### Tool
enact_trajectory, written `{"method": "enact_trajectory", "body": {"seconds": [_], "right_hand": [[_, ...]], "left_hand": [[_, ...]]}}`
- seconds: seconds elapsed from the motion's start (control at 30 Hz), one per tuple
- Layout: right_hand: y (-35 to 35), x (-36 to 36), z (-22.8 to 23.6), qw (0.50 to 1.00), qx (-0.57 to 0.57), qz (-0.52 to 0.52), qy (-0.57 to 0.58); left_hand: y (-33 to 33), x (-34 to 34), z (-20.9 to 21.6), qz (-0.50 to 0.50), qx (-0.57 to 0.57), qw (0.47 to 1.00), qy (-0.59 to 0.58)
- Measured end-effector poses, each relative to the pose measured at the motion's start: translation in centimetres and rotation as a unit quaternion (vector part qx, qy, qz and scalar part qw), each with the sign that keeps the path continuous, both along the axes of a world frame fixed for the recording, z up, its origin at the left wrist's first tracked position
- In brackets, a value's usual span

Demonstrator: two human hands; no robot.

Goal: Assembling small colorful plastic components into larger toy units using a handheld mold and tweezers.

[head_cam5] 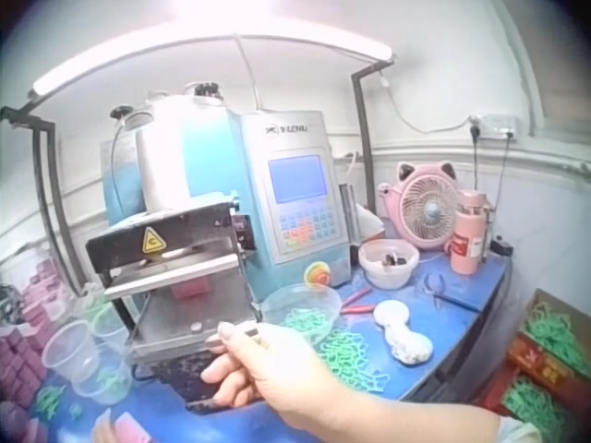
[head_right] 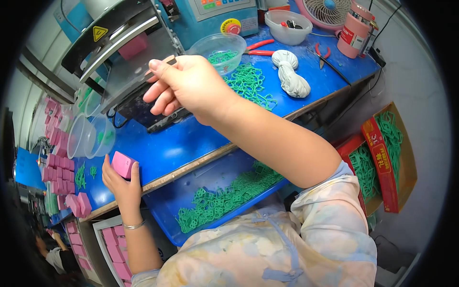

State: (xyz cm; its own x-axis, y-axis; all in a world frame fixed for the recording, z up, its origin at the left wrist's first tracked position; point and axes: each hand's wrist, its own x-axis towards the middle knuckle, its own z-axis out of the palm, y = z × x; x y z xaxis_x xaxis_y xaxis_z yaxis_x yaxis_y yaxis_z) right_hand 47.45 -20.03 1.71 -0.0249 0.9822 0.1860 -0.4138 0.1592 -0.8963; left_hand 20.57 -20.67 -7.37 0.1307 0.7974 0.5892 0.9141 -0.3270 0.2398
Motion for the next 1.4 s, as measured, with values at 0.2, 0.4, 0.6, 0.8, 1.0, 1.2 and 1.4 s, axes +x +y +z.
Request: {"method": "enact_trajectory", "body": {"seconds": [0.2, 0.4, 0.6, 0.8, 1.0, 1.2, 1.4], "right_hand": [[0.9, -1.1, -1.7, 0.998, 0.057, -0.039, 0.002], [0.9, -1.7, -2.9, 0.997, 0.060, -0.054, 0.020], [1.2, -1.8, -1.8, 0.995, 0.061, -0.079, 0.024], [2.4, -0.8, -1.0, 0.996, -0.061, 0.014, 0.058], [2.1, -1.2, -1.5, 0.996, -0.058, 0.020, 0.061], [3.3, -1.4, -1.3, 0.996, -0.059, -0.012, 0.069], [3.7, -1.1, -1.5, 0.998, -0.038, 0.011, 0.052]], "left_hand": [[0.5, 0.2, 0.6, 0.010, -0.053, 0.998, 0.013], [0.2, 0.8, 0.6, -0.072, -0.039, 0.996, 0.028], [-0.1, 0.8, 0.6, -0.060, -0.036, 0.997, 0.030], [0.1, 0.8, 0.3, -0.056, -0.035, 0.998, 0.016], [0.0, 1.1, 0.3, -0.040, -0.037, 0.998, -0.020], [-0.3, 1.4, 0.3, -0.031, -0.036, 0.995, -0.088], [-0.1, 0.2, 0.0, -0.043, -0.074, 0.983, -0.164]]}}
